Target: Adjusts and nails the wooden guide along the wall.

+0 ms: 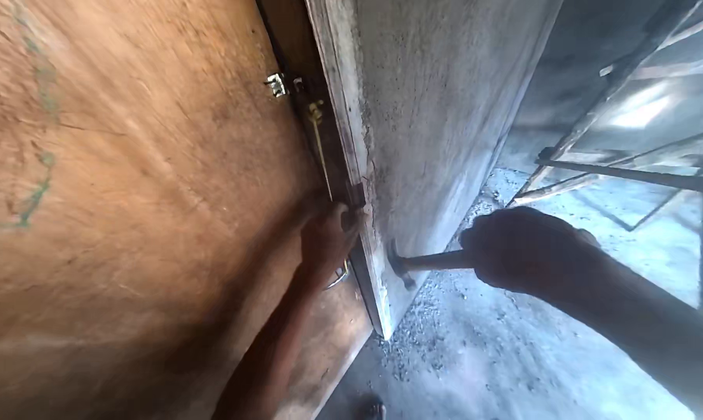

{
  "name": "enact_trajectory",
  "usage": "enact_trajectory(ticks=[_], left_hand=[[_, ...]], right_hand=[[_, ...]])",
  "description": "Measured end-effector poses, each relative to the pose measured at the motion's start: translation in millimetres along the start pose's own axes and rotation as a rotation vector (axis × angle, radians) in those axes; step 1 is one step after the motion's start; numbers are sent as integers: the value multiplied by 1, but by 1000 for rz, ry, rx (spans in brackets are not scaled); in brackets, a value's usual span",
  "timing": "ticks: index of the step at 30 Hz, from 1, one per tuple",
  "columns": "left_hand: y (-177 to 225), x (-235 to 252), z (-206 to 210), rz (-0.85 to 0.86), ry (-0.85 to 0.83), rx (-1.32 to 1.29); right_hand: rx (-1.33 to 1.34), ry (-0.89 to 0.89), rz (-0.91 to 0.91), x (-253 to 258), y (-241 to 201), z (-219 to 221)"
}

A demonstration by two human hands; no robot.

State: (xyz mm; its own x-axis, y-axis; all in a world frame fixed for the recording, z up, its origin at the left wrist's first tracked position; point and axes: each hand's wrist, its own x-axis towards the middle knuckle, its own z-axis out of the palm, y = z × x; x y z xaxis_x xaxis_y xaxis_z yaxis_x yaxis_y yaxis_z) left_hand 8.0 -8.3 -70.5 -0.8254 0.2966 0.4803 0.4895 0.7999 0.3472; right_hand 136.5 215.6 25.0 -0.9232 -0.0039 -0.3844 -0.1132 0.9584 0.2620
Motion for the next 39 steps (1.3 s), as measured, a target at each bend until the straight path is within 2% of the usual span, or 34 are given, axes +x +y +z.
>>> enact_trajectory(ticks=[3, 7, 11, 13, 19, 26, 39], left_hand=[[2, -3, 32, -45, 111, -8], [8, -4, 45, 10, 232, -72], [1, 0, 46, -11, 162, -168], [-4, 0, 43, -8, 129, -213], [-10, 1, 46, 102, 176, -194], [-12, -5, 34, 88, 58, -282], [-20, 3, 34, 135, 15, -284]], right_hand=[[94, 50, 61, -3, 16, 36], [242, 102, 103, -17, 28, 82], [446, 252, 154, -28, 22, 133], [566, 259, 192, -31, 14, 154], [803, 250, 275, -33, -7, 205], [876, 250, 281, -31, -14, 225], [946, 150, 362, -47, -17, 246]])
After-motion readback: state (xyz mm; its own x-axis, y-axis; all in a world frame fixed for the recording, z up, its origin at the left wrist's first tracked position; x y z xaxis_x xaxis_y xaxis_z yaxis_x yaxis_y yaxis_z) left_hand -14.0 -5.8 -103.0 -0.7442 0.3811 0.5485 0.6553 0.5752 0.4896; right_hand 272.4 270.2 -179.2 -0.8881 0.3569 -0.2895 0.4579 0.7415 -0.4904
